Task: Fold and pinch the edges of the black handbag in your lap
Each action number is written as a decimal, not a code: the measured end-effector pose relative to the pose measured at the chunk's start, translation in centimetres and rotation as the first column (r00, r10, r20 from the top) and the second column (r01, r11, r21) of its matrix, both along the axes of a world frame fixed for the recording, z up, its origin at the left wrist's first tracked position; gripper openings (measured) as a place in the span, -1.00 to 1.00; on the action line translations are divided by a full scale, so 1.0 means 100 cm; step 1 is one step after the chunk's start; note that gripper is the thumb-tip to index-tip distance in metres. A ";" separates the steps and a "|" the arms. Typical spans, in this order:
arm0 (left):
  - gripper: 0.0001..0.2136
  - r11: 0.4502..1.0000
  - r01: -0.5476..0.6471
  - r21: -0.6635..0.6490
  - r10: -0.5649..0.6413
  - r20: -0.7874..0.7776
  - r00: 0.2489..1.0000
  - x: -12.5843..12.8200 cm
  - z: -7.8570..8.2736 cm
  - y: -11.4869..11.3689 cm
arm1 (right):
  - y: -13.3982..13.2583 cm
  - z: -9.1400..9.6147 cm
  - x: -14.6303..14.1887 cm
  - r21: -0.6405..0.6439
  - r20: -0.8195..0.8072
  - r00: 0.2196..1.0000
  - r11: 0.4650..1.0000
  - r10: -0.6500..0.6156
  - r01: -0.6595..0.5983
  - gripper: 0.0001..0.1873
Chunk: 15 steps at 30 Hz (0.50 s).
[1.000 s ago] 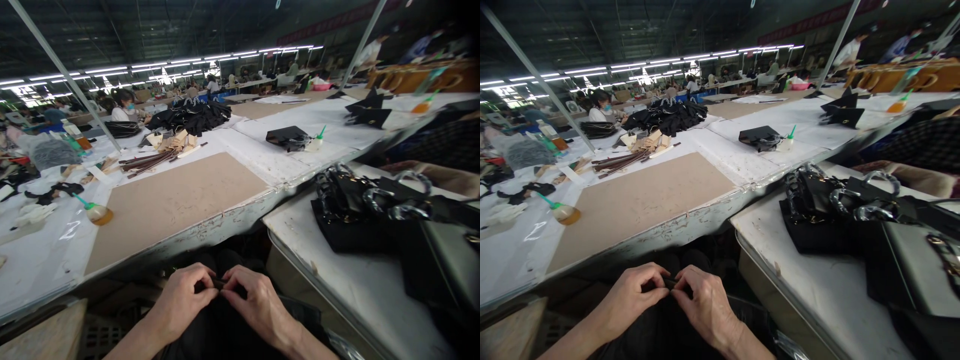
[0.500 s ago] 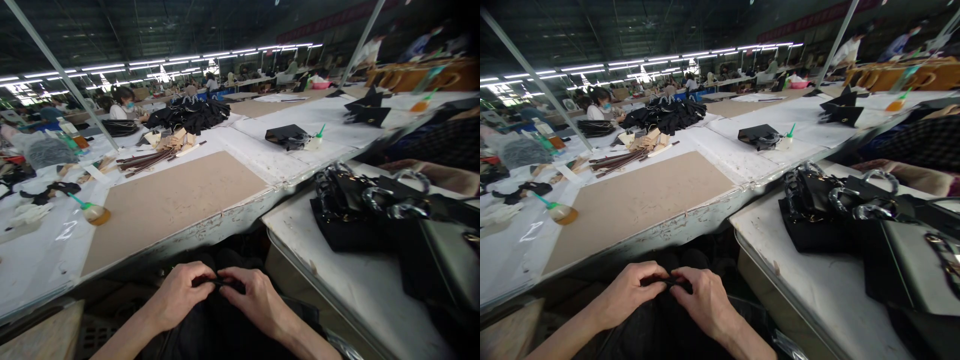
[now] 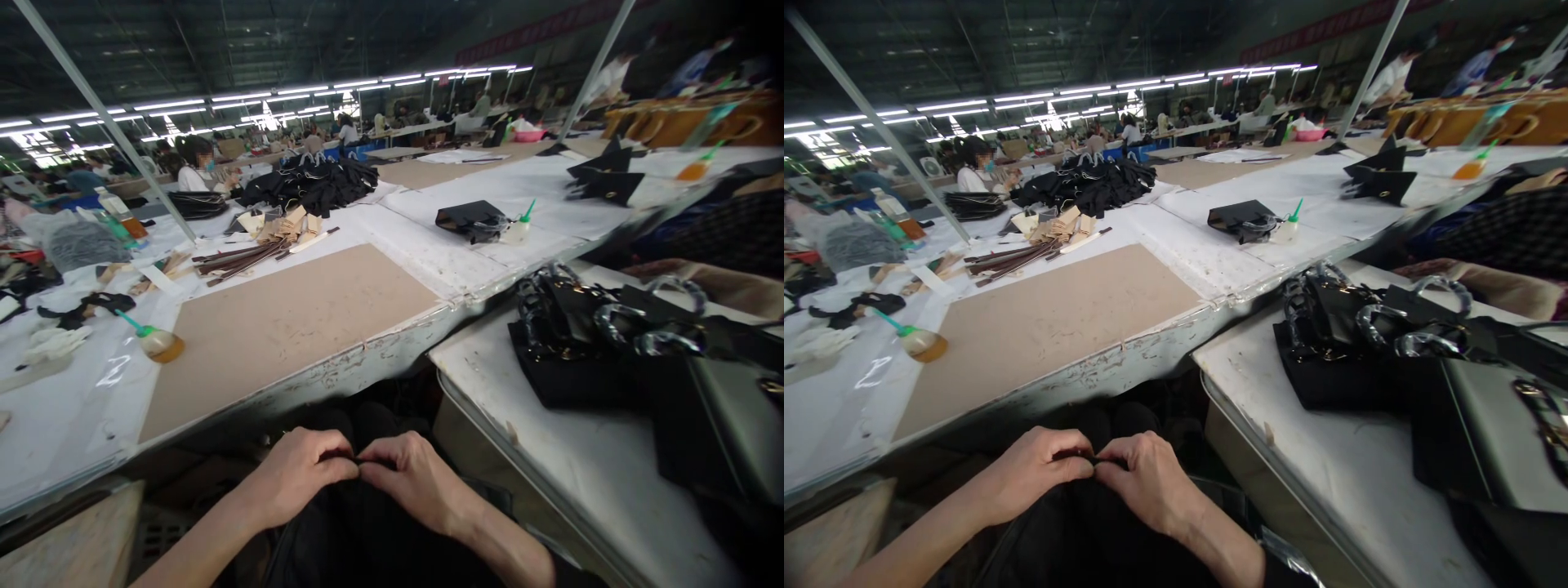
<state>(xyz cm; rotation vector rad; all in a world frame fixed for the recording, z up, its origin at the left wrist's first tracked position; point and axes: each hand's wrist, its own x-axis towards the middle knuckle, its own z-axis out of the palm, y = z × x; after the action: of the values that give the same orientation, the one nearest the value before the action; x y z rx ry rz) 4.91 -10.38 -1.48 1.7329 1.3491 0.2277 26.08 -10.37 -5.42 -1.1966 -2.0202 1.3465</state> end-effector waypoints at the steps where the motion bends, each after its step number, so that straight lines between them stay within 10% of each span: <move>1: -0.79 1.000 0.022 0.013 -0.022 -0.037 0.999 0.000 0.002 -0.001 | 0.002 0.002 0.002 -0.019 0.001 0.999 0.999 0.033 -0.033 -0.77; 11: -0.87 0.994 0.090 0.067 -0.086 -0.060 0.994 -0.008 0.014 -0.012 | 0.021 0.032 0.039 -0.280 -0.029 0.914 0.875 0.405 -0.396 -0.76; 15: -0.83 0.990 0.053 0.132 -0.034 -0.140 0.990 -0.001 0.015 -0.018 | 0.022 0.034 0.016 -0.063 0.141 0.882 0.893 0.449 -0.445 -0.72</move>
<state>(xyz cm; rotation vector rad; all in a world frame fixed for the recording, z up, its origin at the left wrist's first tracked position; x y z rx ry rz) 4.84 -12.20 -0.03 1.9197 1.4211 0.1814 27.64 -8.14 -1.99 -0.8929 -2.5065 1.5317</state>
